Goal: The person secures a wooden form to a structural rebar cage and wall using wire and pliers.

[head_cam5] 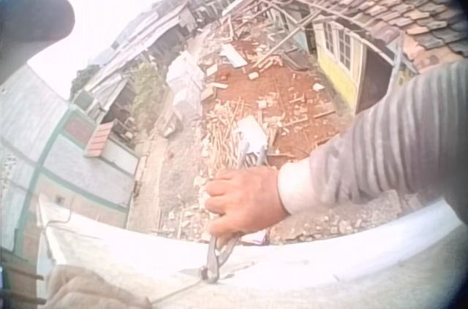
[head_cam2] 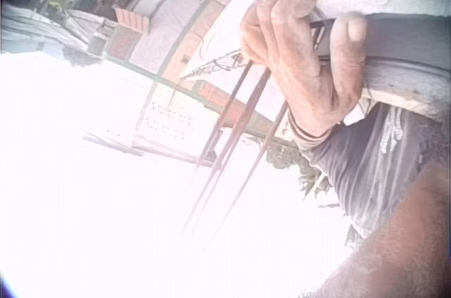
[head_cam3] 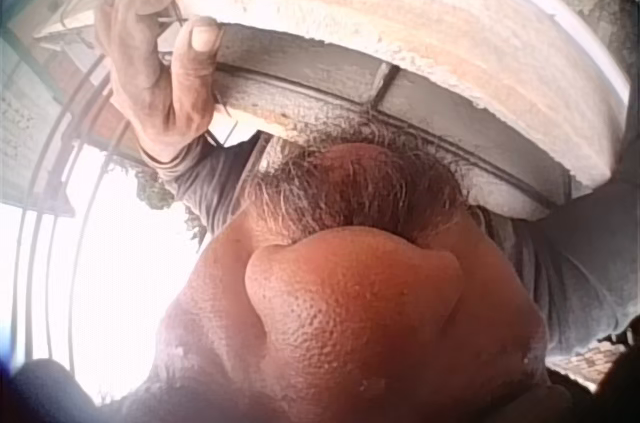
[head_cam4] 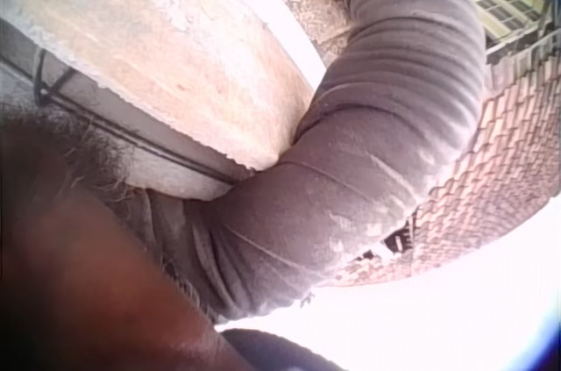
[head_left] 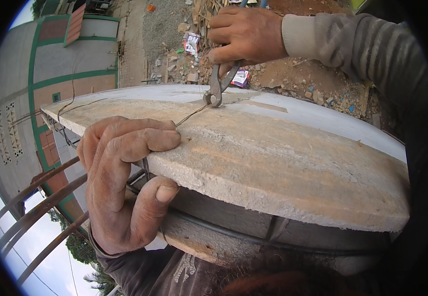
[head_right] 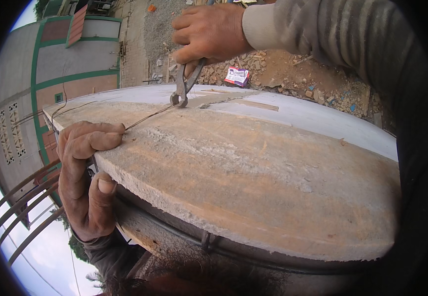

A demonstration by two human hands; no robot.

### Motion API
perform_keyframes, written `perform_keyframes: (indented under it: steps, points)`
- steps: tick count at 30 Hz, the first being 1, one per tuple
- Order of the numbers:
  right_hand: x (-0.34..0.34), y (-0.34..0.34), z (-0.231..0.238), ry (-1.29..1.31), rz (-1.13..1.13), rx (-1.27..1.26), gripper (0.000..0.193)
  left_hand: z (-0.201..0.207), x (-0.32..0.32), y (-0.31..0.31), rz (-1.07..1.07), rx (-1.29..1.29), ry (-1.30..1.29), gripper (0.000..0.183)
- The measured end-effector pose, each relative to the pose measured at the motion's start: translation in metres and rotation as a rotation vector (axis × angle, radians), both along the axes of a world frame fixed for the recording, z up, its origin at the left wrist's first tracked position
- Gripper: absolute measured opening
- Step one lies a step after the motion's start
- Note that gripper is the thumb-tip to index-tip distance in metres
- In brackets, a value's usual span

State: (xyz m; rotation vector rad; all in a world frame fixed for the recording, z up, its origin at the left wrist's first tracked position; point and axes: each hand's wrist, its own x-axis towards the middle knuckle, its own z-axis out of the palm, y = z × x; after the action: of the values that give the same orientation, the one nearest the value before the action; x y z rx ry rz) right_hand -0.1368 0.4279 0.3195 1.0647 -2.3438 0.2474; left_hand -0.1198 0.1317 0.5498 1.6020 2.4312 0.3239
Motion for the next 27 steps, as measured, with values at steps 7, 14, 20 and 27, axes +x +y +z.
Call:
perform_keyframes:
  steps: [7,14,20,27]
  points:
    - [-0.024,-0.007,0.01,-0.312,0.185,-0.077,0.025,0.002,0.002,-0.003,-0.005,0.007,0.0,0.045]
    - [-0.021,-0.013,0.083,-0.694,0.009,0.227,0.04,-0.001,-0.001,-0.003,-0.017,0.014,-0.014,0.045]
    - [-0.017,-0.014,0.113,-0.864,-0.021,0.353,0.054,-0.001,0.0,-0.003,-0.01,0.024,-0.017,0.045]
    - [0.006,-0.012,0.058,-0.716,-0.052,0.22,0.038,-0.001,0.001,-0.005,0.004,0.014,0.004,0.045]
